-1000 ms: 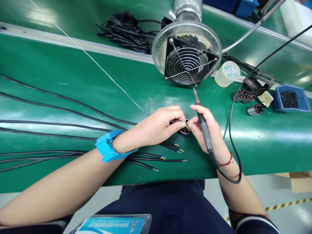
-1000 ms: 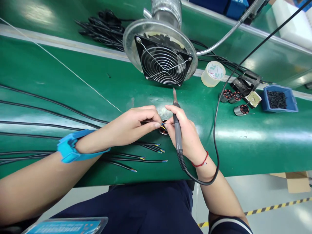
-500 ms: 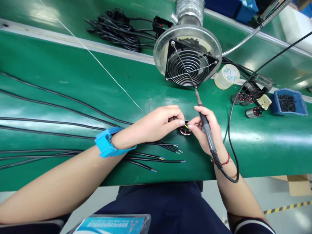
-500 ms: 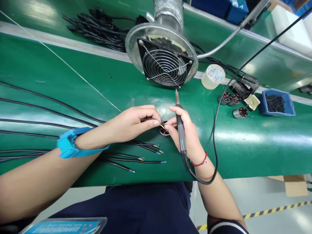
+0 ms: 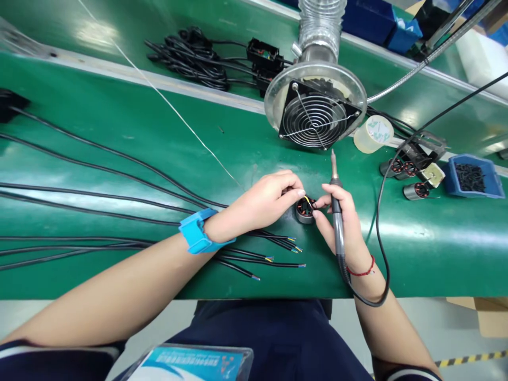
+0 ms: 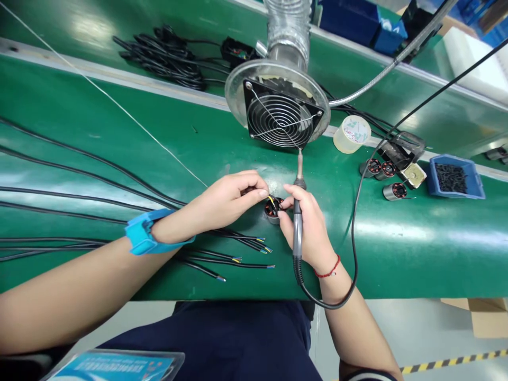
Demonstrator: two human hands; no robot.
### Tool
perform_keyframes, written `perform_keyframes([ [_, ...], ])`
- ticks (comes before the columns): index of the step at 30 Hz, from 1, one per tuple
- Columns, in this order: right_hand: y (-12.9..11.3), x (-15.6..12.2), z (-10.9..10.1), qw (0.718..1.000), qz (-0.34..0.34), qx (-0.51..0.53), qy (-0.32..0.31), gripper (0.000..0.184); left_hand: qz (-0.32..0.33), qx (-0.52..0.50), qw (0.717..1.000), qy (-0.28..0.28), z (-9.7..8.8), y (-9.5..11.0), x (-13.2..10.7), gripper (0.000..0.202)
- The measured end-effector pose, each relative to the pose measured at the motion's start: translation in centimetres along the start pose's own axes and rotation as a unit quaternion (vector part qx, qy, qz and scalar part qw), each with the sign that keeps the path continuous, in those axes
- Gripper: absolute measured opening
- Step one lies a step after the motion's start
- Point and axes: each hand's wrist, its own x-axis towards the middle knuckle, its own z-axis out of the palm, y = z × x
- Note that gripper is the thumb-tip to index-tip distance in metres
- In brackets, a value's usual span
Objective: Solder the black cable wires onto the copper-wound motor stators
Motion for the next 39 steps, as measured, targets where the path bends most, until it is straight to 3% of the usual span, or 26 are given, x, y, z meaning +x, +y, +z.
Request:
perform_keyframes([
  [4, -0.5, -0.2, 0.3, 0.998, -0.006, -0.004, 0.058, 0.051, -0.001, -0.006, 1.0, 0.007, 0.2, -0.1, 0.0, 0.022],
  [10, -0.2, 0.0, 0.7, 0.997, -0.001, -0.056, 0.052, 0.045, 0.007, -0.013, 1.0, 0.007, 0.1, 0.0, -0.1, 0.02],
  [16, 0.0, 0.3, 1.0, 0.995, 0.043, 0.007, 0.084, 0.04, 0.023, -0.018, 0.999, -0.023, -0.1, 0.3, -0.3, 0.015],
  [24, -0.7, -0.2, 1.5, 0.994, -0.037, -0.058, 0.085, 0.039, 0.032, -0.014, 0.999, -0.007, -0.4, 0.3, -0.2, 0.017],
  [28, -0.8, -0.2, 1.8, 0.995, -0.028, -0.024, 0.089, 0.041, 0.034, -0.021, 0.999, -0.002, -0.4, 0.3, -0.2, 0.017],
  [34, -0.8, 0.0, 1.7, 0.996, -0.012, 0.054, 0.076, 0.041, 0.041, -0.016, 0.999, 0.004, -0.5, 0.5, -0.3, 0.018],
  [39, -1.5, 0.7, 0.7, 0.998, 0.012, -0.06, -0.015, 0.038, 0.082, -0.014, 0.996, -0.012, -0.3, 0.7, -0.5, 0.019],
])
